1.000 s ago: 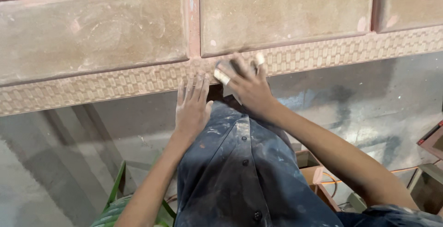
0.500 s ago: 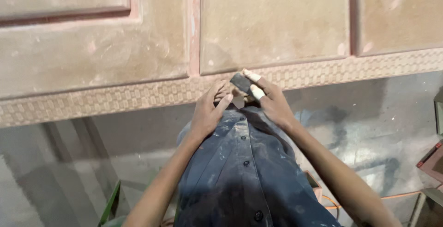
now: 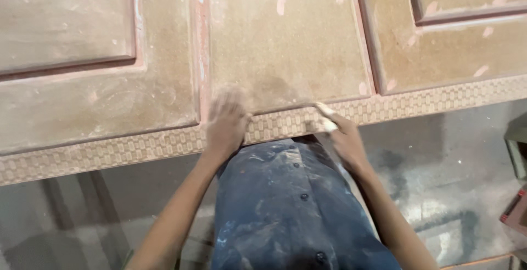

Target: The person sands a large wooden door panel with a sanding block, moving across flat surfaces and along raised geometric edges. The person uses both hands to apply pressure and guide the sanding block along the contours of the panel.

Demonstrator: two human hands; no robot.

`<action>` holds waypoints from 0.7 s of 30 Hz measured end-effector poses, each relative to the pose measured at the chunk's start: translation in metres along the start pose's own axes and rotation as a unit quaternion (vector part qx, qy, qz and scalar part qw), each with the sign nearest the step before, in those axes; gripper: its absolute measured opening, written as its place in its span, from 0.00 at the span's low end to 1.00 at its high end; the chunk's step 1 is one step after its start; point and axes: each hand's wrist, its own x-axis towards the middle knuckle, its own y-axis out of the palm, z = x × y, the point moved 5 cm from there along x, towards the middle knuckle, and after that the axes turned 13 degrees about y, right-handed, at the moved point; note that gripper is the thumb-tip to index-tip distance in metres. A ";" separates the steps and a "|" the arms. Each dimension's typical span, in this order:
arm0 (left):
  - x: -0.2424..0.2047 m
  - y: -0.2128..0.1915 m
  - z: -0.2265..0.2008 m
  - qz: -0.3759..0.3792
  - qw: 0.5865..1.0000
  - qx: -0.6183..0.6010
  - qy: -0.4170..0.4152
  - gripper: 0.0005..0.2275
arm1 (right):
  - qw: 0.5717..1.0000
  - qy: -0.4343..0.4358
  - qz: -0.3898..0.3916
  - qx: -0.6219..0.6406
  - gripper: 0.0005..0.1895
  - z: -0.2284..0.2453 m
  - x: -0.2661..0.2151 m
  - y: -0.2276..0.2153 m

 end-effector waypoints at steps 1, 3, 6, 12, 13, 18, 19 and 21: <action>-0.002 -0.001 0.011 -0.020 0.998 0.010 -0.059 0.32 | 0.997 0.072 -0.040 0.015 0.25 -0.017 0.000 -0.016; 0.011 0.020 -0.005 -0.041 0.994 0.069 -0.078 0.36 | 0.982 0.143 -0.104 0.061 0.27 -0.041 -0.003 -0.039; 0.037 0.068 -0.046 0.031 0.996 -0.074 -0.047 0.33 | 0.970 0.139 -0.166 0.109 0.28 -0.053 -0.008 -0.062; 0.082 0.097 -0.047 0.157 0.969 -0.075 0.174 0.31 | 0.939 0.003 -0.309 -0.149 0.21 -0.040 -0.001 -0.075; 0.082 0.085 -0.026 0.119 0.990 -0.029 0.071 0.31 | 0.933 0.023 -0.328 -0.150 0.20 -0.040 0.002 -0.082; 0.068 0.054 -0.020 -0.044 0.997 0.052 -0.030 0.37 | 0.922 0.044 -0.360 -0.137 0.10 -0.038 0.007 -0.100; 0.072 0.066 -0.035 -0.030 0.998 0.047 0.013 0.37 | 0.918 0.026 -0.360 -0.167 0.09 -0.034 0.009 -0.097; 0.075 0.084 -0.060 0.012 0.995 0.033 0.093 0.36 | 0.913 -0.007 -0.345 -0.215 0.10 -0.027 0.013 -0.088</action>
